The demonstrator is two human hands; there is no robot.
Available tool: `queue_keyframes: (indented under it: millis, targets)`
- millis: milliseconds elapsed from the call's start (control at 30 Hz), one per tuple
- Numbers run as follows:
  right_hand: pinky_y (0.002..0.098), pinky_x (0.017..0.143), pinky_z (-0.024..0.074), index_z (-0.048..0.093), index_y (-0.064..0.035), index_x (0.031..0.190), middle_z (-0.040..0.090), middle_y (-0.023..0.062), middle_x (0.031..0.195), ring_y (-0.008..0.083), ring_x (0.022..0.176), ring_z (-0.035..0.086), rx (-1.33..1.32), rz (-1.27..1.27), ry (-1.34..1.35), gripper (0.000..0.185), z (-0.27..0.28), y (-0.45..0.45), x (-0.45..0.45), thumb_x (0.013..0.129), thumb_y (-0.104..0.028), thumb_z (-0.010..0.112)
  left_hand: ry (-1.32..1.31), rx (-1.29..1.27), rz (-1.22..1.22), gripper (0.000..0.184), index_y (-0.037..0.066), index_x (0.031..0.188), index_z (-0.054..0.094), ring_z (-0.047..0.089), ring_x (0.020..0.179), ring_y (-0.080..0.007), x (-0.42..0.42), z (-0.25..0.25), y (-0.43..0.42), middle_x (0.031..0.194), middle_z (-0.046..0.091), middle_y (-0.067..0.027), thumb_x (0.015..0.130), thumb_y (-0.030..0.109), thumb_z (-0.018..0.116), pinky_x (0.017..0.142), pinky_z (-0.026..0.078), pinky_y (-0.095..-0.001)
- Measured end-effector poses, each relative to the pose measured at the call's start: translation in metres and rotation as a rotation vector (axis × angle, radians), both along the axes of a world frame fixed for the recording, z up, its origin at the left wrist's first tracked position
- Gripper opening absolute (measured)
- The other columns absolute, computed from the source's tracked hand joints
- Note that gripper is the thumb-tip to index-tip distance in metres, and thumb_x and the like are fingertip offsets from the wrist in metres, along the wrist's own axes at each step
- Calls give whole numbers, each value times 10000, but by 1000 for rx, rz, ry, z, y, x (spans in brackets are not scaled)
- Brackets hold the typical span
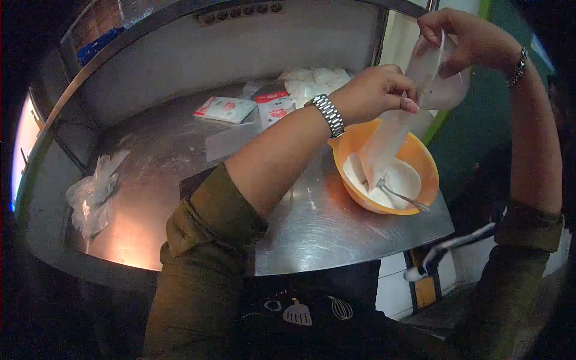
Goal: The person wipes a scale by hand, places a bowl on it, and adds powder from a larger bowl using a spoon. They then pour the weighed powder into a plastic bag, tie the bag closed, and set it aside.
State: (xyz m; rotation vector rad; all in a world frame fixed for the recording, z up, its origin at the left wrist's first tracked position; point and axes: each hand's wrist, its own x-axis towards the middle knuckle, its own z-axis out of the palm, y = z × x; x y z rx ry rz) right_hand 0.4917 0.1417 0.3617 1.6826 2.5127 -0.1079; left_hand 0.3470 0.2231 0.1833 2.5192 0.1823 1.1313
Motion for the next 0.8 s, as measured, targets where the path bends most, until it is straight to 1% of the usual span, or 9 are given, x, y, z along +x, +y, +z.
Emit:
queue_keyframes:
  millis: [233, 300, 333, 400, 433, 500, 600, 733, 800]
  targets:
    - [301, 718, 438, 454, -86, 759, 649, 75, 1057, 133, 878, 556, 27, 46, 69, 344, -2, -1, 10, 697, -167, 783, -10, -27, -11, 179, 69, 828, 659, 530, 827, -159, 1, -1, 4, 804, 543, -40, 788, 243, 672, 742, 427, -285]
    - [287, 847, 424, 466, -74, 835, 540, -16, 904, 99, 915, 486, 262, 202, -83, 445, -6, 2, 13, 488, -56, 744, -13, -19, 3, 177, 68, 831, 662, 530, 827, -159, 0, -1, 4, 800, 543, -41, 787, 239, 671, 744, 427, -286]
    - [287, 847, 424, 466, -74, 835, 540, -16, 904, 99, 915, 486, 263, 202, -83, 445, -6, -2, 8, 488, -56, 744, -16, -13, 18, 174, 68, 833, 664, 529, 828, -160, 0, 0, 3, 796, 542, -42, 785, 235, 670, 746, 427, -287]
    - [307, 713, 436, 463, -80, 770, 653, 54, 1002, 135, 838, 547, 97, 59, 60, 337, -4, -14, -7, 690, -154, 783, -29, -7, 19, 174, 68, 838, 667, 531, 827, -162, 0, 0, 2, 799, 546, -46, 783, 233, 669, 749, 430, -291]
    - [307, 713, 436, 463, -80, 770, 653, 54, 1002, 135, 838, 547, 95, 59, 60, 337, 0, -16, -10, 690, -154, 783, -43, -3, 21, 175, 68, 843, 670, 533, 826, -164, 0, 0, 1, 802, 549, -49, 780, 232, 668, 752, 433, -294]
    - [317, 721, 438, 476, -71, 782, 632, 42, 900, 150, 807, 543, 14, 64, -63, 335, 7, -19, -14, 689, -175, 780, -54, -9, 6, 167, 67, 844, 671, 535, 827, -167, -1, -1, 1, 811, 554, -52, 778, 220, 666, 754, 436, -299]
    - [324, 724, 437, 512, -67, 821, 593, 53, 826, 166, 782, 539, 66, 32, -221, 330, 6, -25, -27, 693, -219, 775, -65, 7, 5, 142, 64, 850, 672, 543, 828, -173, -2, -1, 0, 825, 562, -56, 776, 185, 660, 759, 443, -303]
    - [330, 726, 438, 541, -70, 858, 590, 74, 843, 189, 790, 550, 67, 26, -239, 331, 2, -27, -35, 696, -247, 769, -66, -8, 39, 98, 52, 857, 669, 569, 842, -175, 1, -3, 1, 834, 568, -61, 775, 95, 636, 772, 464, -290]
    - [346, 725, 442, 554, -69, 880, 591, 78, 857, 209, 794, 557, 121, -83, -324, 330, -2, -32, -44, 691, -232, 768, -100, -44, 20, 117, 65, 848, 675, 568, 836, -206, 3, -6, 3, 847, 563, -83, 760, 140, 657, 763, 459, -307]
